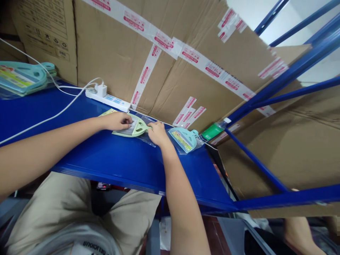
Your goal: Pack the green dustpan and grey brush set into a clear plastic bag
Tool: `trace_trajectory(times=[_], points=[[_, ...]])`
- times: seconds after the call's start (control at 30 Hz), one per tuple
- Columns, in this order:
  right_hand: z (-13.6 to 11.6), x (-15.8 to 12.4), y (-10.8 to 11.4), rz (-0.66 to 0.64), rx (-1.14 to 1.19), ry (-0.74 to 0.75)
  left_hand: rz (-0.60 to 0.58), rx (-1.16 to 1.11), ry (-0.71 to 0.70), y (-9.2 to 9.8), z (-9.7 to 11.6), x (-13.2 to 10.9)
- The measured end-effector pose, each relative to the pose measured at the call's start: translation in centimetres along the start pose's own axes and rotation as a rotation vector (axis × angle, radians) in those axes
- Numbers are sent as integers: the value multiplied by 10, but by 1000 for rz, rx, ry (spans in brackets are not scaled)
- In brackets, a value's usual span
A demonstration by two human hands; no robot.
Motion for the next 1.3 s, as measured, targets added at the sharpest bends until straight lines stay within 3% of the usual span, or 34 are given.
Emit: trace_trajectory(times=[0.13, 0.4, 0.73, 1.3], points=[[10, 4, 0, -30, 125, -65, 17, 28, -55, -2, 3, 2], [17, -5, -2, -211, 412, -447, 27, 11, -77, -4, 5, 3], [10, -16, 4, -298, 662, -576, 19, -61, -64, -8, 4, 4], [11, -19, -1, -312, 893, -683, 13, -35, -130, -14, 2, 7]])
Point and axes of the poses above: each hand's wrist, its own x-axis towards the middle knuckle, its own y-axis out of the back of the hand, z = x × y, the point moved 7 cm from there along x, towards the middle knuckle, and after that the axes turned 11 degrees about -y, right-handed, at the moved point
